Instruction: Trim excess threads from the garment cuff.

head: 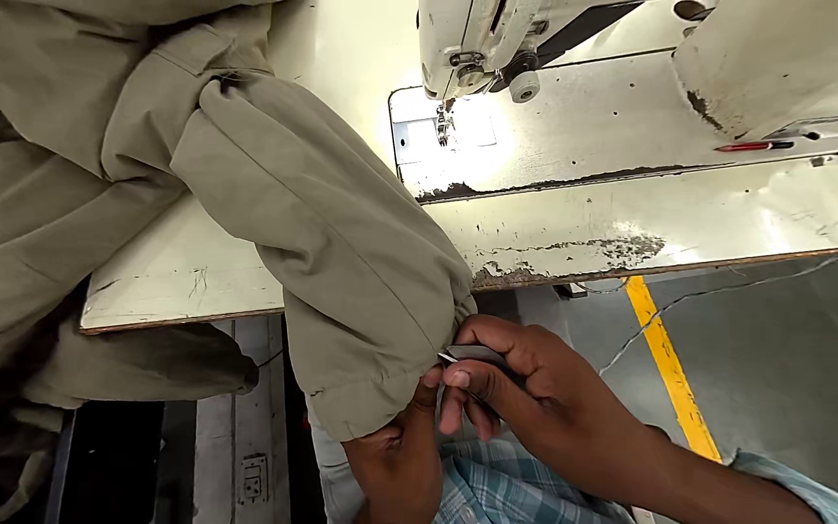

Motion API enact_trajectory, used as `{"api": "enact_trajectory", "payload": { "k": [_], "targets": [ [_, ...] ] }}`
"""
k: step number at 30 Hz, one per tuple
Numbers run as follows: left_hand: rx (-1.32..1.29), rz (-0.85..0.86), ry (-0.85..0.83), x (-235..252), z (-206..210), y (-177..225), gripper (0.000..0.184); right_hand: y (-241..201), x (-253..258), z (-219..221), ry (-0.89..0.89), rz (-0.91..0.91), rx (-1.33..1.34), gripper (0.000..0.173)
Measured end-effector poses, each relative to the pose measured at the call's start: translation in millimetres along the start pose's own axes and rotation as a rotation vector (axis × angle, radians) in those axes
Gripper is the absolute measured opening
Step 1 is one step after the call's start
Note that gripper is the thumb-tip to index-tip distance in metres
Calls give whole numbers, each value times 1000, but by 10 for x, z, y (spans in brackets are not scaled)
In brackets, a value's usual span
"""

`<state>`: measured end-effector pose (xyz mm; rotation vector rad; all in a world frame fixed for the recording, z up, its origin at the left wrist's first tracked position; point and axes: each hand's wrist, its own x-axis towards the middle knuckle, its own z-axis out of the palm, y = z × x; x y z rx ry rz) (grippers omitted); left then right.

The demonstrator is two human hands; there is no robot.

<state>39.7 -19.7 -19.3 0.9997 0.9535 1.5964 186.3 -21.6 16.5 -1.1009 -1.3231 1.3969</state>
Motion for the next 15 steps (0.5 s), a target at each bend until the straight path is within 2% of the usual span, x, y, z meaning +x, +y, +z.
{"api": "enact_trajectory", "payload": {
  "k": [6,11,15],
  "targets": [
    [-49,-19,-6,6,17,0,22,46,4,93,106,-71,-58,24],
    [-38,38,-31,18,52,-14,21,52,-1,129,191,-96,-96,25],
    [34,104,-53,9,49,-64,21,147,-54,201,329,-192,-336,25]
  ]
}}
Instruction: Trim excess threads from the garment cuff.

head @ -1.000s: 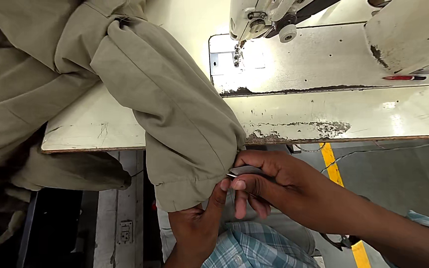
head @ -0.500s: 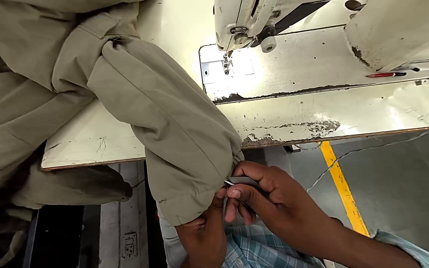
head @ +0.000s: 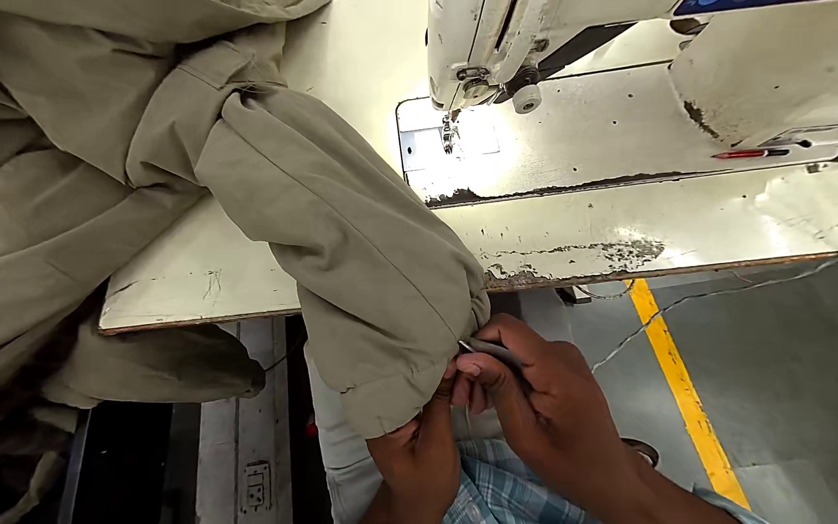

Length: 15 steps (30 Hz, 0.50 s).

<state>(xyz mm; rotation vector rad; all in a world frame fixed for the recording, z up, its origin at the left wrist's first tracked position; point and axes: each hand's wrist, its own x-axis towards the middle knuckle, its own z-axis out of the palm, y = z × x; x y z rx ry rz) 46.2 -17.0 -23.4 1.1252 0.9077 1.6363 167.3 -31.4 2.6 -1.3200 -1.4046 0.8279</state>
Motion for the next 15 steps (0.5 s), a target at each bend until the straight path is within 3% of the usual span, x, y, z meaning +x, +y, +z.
{"api": "enact_trajectory", "payload": {
  "k": [3,12,15],
  "targets": [
    [38,51,-3,-16,10,-3,26,-6,-41,10,60,-41,-112,26],
    [-28,51,-5,-10,22,45,23,-80,-9,14,41,-37,-6,24],
    [-112,-36,-27,19,-43,97,19,-57,27,-57,-107,-25,103,26]
  ]
}}
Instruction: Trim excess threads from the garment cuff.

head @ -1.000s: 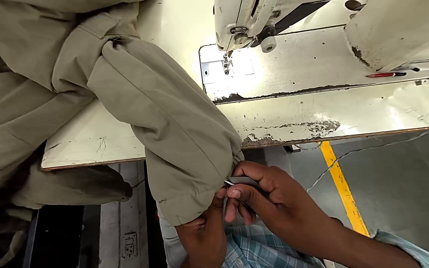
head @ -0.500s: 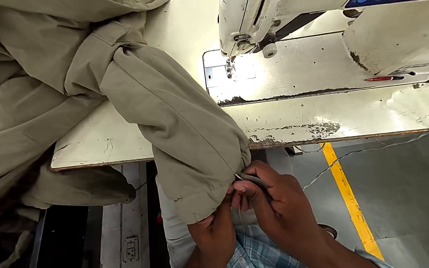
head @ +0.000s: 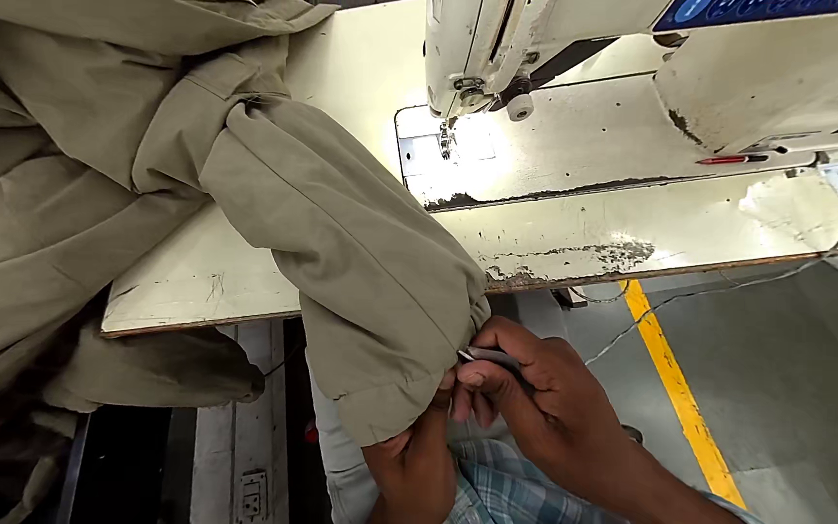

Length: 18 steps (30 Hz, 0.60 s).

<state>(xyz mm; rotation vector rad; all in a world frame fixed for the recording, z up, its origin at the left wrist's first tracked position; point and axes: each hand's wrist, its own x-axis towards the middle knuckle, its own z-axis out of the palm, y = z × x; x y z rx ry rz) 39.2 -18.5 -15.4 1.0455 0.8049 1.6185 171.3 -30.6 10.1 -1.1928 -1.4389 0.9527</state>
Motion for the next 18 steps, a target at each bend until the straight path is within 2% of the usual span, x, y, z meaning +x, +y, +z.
{"api": "enact_trajectory", "payload": {
  "k": [3,6,12,18],
  "targets": [
    [-74,-156,-57,26,-143,72,18,-1,36,-185,-220,28,115,27],
    [-116,-183,-84,45,-242,83,21,-60,106,-356,-340,23,44,26],
    [-104,-179,13,64,-184,116,28,-258,417,-523,-516,4,-95,24],
    [-145,-238,-11,110,-202,141,26,-284,593,-524,-624,-69,-262,23]
  ]
}}
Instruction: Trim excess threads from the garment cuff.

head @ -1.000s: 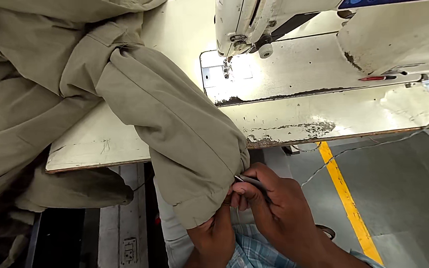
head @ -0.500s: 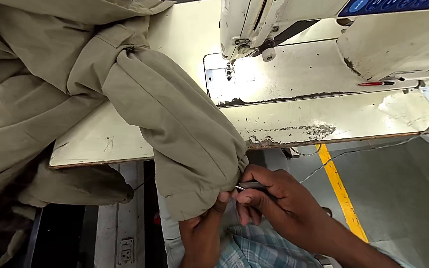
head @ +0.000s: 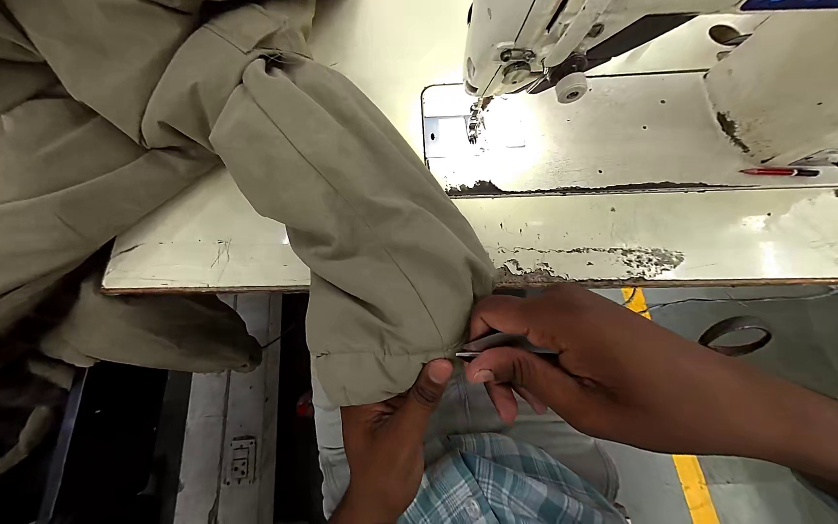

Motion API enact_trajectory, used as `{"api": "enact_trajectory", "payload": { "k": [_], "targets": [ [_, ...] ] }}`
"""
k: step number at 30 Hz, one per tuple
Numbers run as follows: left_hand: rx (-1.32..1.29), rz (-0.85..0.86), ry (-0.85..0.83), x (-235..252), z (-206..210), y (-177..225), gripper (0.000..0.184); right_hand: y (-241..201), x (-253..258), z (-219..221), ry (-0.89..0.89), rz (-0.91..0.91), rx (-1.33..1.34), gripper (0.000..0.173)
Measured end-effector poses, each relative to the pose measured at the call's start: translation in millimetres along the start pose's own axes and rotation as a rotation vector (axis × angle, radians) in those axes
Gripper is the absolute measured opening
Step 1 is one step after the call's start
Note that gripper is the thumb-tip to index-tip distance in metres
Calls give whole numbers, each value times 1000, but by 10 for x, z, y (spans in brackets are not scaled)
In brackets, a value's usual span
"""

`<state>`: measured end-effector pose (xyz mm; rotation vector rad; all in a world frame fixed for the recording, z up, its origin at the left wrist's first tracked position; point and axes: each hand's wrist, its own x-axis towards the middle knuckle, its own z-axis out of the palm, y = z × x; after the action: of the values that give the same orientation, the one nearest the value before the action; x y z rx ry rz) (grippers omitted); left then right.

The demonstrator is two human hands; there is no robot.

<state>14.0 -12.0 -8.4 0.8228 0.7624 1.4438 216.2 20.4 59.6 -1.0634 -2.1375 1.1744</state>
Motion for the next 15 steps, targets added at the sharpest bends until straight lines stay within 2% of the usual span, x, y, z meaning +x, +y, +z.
{"api": "enact_trajectory", "payload": {
  "k": [8,15],
  "targets": [
    [37,-28,-85,99,-78,43,24,27,51,-20,-51,-13,-55,24],
    [61,-71,-78,121,-101,60,24,80,47,51,-21,-45,-136,28]
  ]
}}
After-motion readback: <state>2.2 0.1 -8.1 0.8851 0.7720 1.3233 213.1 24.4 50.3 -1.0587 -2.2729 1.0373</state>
